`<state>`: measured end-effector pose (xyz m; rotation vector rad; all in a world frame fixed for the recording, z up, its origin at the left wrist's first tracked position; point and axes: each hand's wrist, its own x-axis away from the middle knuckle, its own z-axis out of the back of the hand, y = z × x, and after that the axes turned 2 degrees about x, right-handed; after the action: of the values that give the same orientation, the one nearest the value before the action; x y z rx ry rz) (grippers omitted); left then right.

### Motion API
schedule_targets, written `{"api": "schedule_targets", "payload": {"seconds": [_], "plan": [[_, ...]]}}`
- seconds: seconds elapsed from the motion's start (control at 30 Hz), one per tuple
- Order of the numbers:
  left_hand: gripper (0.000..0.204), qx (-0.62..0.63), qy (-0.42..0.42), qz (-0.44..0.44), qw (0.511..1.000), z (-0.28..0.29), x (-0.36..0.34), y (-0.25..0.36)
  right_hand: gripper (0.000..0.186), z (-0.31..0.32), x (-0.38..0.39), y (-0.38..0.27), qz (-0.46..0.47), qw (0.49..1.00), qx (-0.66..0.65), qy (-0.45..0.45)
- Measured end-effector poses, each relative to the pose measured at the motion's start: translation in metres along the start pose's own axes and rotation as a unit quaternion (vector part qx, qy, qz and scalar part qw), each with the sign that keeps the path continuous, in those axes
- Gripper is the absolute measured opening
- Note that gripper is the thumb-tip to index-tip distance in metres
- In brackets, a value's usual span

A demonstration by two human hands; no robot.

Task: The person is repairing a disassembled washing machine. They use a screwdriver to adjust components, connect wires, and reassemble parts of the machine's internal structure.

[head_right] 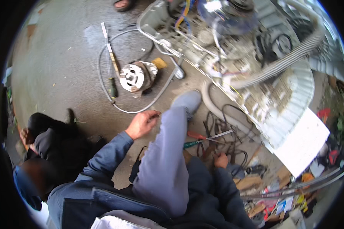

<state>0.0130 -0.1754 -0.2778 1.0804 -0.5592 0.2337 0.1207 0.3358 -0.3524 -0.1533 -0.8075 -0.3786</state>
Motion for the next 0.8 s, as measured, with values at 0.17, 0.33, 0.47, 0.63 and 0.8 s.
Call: {"api": "schedule_targets", "payload": {"seconds": [0.17, 0.33, 0.47, 0.63, 0.8], "plan": [[0.031, 0.042, 0.024, 0.033, 0.998, -0.003, 0.001, -0.008, 0.026, 0.037, 0.005, -0.042, 0.065, 0.989, 0.135, -0.005], [0.031, 0.047, 0.004, 0.037, 0.998, -0.004, -0.005, -0.008, 0.024, 0.025, 0.01, -0.039, 0.058, 0.986, 0.154, 0.006], [0.031, 0.053, 0.004, 0.04, 0.998, -0.005, -0.006, -0.004, 0.025, 0.029, 0.012, -0.038, 0.116, 0.981, 0.157, 0.014], [0.032, 0.042, 0.0, 0.049, 0.998, -0.006, -0.001, -0.006, 0.036, 0.038, 0.014, -0.053, 0.107, 0.976, 0.178, -0.059], [0.032, 0.039, -0.003, 0.053, 0.998, -0.006, -0.002, -0.006, 0.051, 0.034, 0.016, -0.052, 0.135, 0.965, 0.207, -0.083]]}}
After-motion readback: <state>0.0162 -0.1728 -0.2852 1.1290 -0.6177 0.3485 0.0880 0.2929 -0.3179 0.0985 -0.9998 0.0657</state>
